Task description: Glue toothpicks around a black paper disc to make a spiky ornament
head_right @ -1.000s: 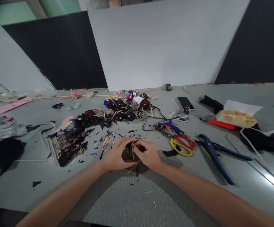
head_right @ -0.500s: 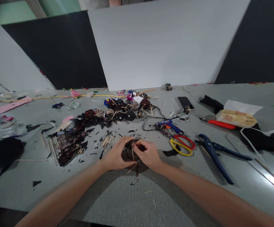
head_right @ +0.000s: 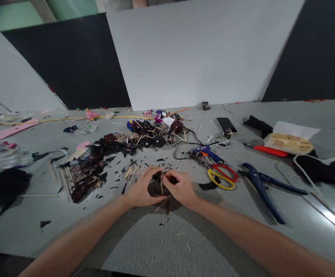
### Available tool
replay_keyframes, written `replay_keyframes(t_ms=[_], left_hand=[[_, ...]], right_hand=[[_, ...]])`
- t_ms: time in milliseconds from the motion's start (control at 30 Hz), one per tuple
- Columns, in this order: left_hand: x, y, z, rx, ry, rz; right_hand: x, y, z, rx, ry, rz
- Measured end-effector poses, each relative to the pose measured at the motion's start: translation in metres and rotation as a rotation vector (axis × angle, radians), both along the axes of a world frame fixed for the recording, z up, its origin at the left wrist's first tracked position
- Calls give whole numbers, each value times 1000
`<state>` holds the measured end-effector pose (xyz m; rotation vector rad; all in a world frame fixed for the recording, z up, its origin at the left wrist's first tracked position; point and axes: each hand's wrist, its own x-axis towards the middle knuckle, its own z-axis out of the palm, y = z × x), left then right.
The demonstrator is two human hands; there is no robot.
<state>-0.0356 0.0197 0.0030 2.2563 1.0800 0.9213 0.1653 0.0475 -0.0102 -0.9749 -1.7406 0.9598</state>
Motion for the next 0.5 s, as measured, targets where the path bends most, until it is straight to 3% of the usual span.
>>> replay_keyframes(t_ms=[500], left_hand=[[0,3,-3,29,46,-44]], right_hand=[[-1,-3,5,38,-35,20]])
